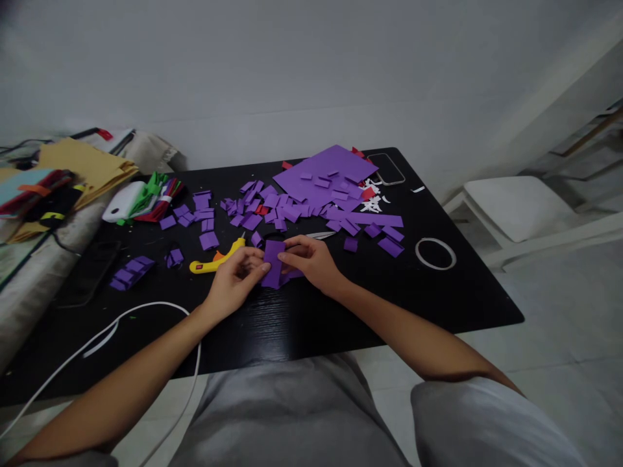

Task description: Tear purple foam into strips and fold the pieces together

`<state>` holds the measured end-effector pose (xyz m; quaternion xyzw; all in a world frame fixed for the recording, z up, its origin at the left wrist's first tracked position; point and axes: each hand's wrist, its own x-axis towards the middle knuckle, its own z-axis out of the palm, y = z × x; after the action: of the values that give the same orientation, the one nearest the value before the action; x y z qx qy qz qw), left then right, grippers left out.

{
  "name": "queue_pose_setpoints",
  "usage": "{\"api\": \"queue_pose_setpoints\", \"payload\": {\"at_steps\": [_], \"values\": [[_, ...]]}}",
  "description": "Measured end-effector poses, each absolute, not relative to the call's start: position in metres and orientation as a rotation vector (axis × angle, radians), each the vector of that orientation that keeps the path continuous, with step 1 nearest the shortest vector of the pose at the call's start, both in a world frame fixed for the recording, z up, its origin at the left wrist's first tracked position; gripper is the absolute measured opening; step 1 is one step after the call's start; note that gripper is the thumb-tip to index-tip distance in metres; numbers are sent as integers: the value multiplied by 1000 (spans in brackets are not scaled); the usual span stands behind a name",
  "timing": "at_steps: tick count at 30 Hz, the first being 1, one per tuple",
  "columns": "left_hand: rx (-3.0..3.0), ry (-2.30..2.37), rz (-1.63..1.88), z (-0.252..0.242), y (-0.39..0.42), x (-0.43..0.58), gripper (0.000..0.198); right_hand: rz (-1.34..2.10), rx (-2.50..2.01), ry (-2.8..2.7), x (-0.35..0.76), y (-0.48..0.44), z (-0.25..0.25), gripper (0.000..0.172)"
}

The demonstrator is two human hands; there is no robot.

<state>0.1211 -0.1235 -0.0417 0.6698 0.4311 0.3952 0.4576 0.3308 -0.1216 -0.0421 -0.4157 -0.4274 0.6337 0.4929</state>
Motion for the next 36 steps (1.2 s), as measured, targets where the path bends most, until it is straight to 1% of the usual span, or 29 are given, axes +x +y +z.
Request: {"api": "queue_pose_setpoints", "payload": {"at_steps": [2, 9, 13, 14, 17, 23, 28, 32, 36], "values": [[1671, 1015, 1012, -43, -124, 121, 28, 1532, -1004, -1030, 331, -121, -44, 46], [1847, 936, 1093, -45, -128, 119, 30, 1546, -1013, -1021, 330, -122, -47, 46], [2008, 953, 1032, -40, -128, 118, 14, 1501, -1024, -1046, 330, -121, -47, 44], [2030, 943, 1023, -38, -127, 118, 13, 1485, -1029, -1053, 330, -120, -47, 43], [2039, 903, 1003, -33, -126, 119, 19, 1444, -1037, -1061, 330, -119, -47, 42], [1928, 930, 976, -34, -126, 121, 27, 1409, -1058, -1058, 331, -117, -46, 44], [1717, 906, 948, -42, -127, 119, 37, 1273, -1096, -1194, 331, -119, -45, 37], [1625, 950, 1035, -46, -125, 117, 31, 1231, -1097, -1262, 332, -120, -44, 34], [1669, 994, 1214, -44, -121, 117, 16, 1326, -1068, -1251, 331, -122, -41, 32]]}}
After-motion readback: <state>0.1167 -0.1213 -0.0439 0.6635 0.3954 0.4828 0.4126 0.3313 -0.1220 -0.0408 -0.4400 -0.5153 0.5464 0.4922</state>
